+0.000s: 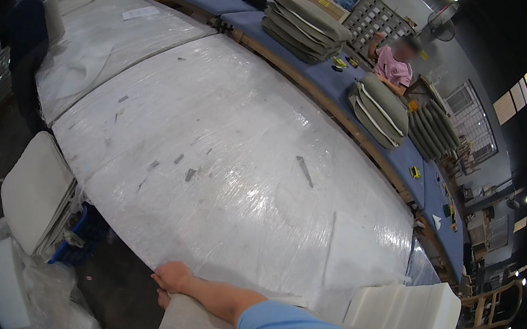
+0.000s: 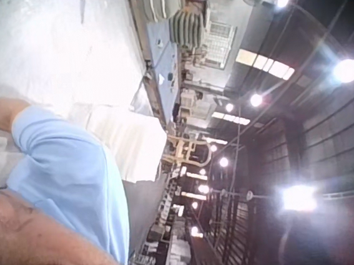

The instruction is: The person wraps rectangular foam pieces in white fabric by hand. The person folds the fabric around each foam piece, tucks the edges, and places the wrapped items on a nearby stack. Other workers are visible in the background.

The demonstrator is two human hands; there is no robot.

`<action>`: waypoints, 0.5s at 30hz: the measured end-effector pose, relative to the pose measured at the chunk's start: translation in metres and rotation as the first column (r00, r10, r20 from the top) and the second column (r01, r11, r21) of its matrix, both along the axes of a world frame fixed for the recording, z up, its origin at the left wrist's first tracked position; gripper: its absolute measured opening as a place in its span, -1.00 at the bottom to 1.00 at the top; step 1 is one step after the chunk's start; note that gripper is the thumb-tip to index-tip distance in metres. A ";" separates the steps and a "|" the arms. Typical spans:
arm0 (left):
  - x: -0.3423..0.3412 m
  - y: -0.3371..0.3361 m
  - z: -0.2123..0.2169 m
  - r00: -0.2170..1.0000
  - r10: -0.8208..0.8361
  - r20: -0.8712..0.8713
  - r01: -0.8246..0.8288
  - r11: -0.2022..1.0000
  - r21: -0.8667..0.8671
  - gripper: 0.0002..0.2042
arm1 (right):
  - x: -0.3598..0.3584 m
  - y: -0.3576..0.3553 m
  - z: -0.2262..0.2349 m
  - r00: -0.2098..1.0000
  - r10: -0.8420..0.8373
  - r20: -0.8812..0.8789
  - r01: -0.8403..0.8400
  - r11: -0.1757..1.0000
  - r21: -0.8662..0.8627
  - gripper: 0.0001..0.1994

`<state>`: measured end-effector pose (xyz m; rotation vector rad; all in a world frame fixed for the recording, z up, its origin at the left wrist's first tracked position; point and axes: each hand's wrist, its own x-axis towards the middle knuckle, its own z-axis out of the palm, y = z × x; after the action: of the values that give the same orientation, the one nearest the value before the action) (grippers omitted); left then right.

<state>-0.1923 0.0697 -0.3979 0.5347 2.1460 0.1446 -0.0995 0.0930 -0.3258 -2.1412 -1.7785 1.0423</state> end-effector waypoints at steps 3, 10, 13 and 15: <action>-0.003 0.000 -0.003 1.000 0.001 -0.008 -0.001 1.000 0.009 -0.55 | 0.001 0.001 0.001 1.000 0.012 0.006 -0.012 1.000 0.006 -0.57; -0.005 0.001 0.003 0.999 -0.016 -0.033 0.017 1.000 0.020 -0.56 | 0.004 0.000 -0.002 1.000 0.029 -0.007 -0.029 0.999 -0.018 -0.56; -0.007 0.003 0.012 0.998 -0.021 -0.052 0.023 0.999 0.039 -0.57 | 0.005 0.002 0.001 0.999 0.032 -0.024 -0.032 0.999 -0.015 -0.57; -0.006 0.008 0.019 0.998 -0.029 -0.055 0.033 0.996 0.080 -0.57 | 0.004 0.005 0.002 0.999 0.028 -0.036 -0.029 0.999 -0.023 -0.57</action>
<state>-0.1987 0.0781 -0.3791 0.6248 2.1904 0.2020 -0.0955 0.0982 -0.3239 -2.1026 -1.7949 1.1073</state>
